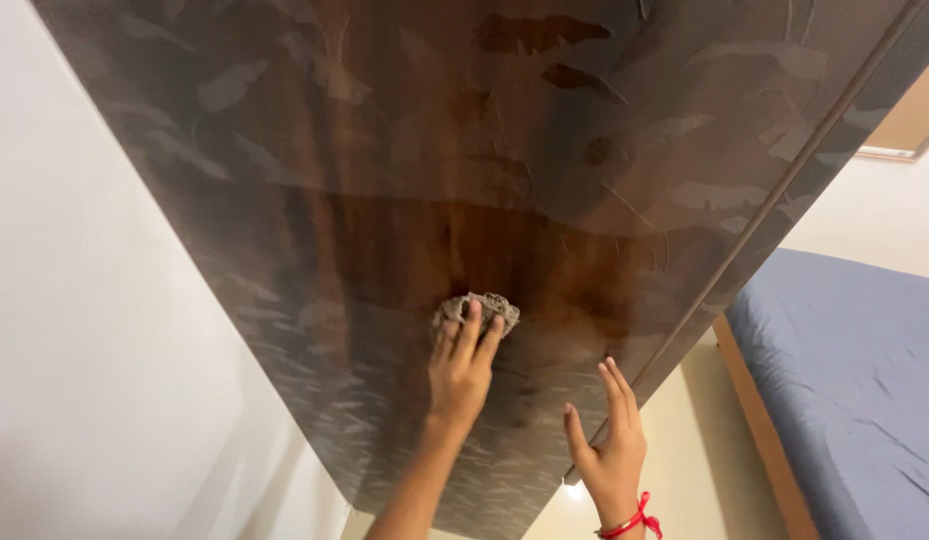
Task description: The person pours water from a plastic bottle onto a cloth and wipes the surface of a dark brown wardrobe. They continue to wipe the wardrobe door with the damp cloth in circular and vertical motions.
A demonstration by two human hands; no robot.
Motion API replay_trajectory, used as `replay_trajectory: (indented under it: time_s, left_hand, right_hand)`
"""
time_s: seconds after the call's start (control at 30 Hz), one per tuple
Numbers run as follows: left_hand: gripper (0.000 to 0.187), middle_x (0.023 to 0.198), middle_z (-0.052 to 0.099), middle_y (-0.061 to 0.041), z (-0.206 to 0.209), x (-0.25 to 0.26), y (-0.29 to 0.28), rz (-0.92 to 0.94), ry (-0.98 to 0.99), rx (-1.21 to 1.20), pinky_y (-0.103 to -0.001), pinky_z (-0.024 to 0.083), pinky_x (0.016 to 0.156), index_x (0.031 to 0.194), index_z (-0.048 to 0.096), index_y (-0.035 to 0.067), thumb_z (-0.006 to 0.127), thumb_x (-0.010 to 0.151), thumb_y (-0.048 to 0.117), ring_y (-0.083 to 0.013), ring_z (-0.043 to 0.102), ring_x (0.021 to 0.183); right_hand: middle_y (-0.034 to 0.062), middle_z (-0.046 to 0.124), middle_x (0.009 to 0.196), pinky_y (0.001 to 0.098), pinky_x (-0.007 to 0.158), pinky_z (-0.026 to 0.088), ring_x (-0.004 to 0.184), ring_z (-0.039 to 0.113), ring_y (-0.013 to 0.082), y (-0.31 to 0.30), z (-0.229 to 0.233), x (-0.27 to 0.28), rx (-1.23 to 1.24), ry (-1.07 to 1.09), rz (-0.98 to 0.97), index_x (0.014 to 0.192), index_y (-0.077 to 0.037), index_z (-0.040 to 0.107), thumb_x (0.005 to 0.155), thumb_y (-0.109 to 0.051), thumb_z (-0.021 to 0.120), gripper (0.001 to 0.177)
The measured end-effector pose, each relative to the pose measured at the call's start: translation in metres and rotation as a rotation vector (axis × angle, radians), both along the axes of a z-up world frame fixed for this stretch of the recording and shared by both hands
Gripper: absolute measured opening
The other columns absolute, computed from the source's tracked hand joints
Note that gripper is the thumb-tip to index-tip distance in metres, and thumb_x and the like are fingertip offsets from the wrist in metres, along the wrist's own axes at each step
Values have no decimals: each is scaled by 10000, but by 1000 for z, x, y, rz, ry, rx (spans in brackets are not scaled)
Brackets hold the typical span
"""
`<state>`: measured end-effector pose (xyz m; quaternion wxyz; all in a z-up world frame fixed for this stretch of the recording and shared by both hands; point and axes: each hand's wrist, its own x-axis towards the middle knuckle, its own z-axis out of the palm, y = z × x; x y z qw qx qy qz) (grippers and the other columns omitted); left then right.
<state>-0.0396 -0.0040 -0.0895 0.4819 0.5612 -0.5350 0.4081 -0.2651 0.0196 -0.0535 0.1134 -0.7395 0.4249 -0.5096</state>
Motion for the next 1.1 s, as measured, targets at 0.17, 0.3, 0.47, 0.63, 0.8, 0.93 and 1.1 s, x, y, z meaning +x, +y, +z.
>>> replay_trajectory:
  time_s: [0.17, 0.3, 0.47, 0.63, 0.8, 0.93, 1.1]
  left_hand:
    - [346, 1535, 526, -240, 13, 53, 14, 157, 230, -105, -483, 453, 1229, 1389, 609, -18, 622, 1043, -12, -383, 522, 1456]
    - [362, 1559, 457, -302, 25, 39, 15, 127, 437, -225, -481, 438, 1199, 1402, 599, -54, 573, 1046, 2, -455, 464, 1458]
    - [237, 1494, 545, -167, 12, -58, -11, 76, 145, -38, -461, 518, 1094, 1242, 709, 102, 682, 1007, 105, -407, 597, 1298]
    - [339, 1441, 600, -99, 7, -30, 1, 79, -103, 49, -470, 543, 1030, 1252, 756, 199, 665, 947, 83, -325, 639, 1222]
    - [405, 1600, 406, -282, 20, 29, 13, 90, 545, -210, -463, 450, 1173, 1471, 544, -17, 542, 1071, 44, -445, 423, 1479]
    - [424, 1606, 363, -303, 25, 4, 13, 36, 519, -151, -508, 362, 1221, 1469, 530, -19, 542, 1052, 57, -459, 362, 1501]
    - [344, 1517, 529, -169, -2, -58, -4, -66, 63, 106, -541, 433, 1152, 1310, 672, 166, 626, 982, 74, -461, 510, 1375]
  right_hand:
    - [141, 440, 1599, 424, 1109, 455, 1454, 458, 334, -17, -10, -22, -47, 82, 181, 1495, -66, 485, 820, -136, 746, 727]
    - [172, 313, 1639, 411, 1019, 489, 1486, 336, 384, -15, -17, -21, -1, 208, 211, 1424, -104, 539, 784, -156, 770, 682]
    - [170, 302, 1634, 437, 1019, 486, 1472, 348, 393, -16, -20, -19, -79, 244, 180, 1385, -120, 579, 795, -195, 772, 626]
    - [133, 314, 1635, 381, 899, 562, 1480, 358, 341, -17, -9, -31, 57, 231, 211, 1456, -82, 475, 814, -206, 748, 708]
    - [87, 290, 1658, 338, 739, 593, 1480, 374, 286, -14, -4, -32, 208, 219, 222, 1511, -130, 446, 827, -222, 724, 745]
    - [151, 272, 1654, 401, 962, 528, 1497, 312, 364, -12, -11, -22, 4, 238, 181, 1460, -82, 459, 822, -232, 747, 716]
    - [204, 233, 1642, 443, 1035, 461, 1498, 268, 398, -6, -22, 2, -17, 270, 63, 1473, -67, 423, 784, -243, 767, 791]
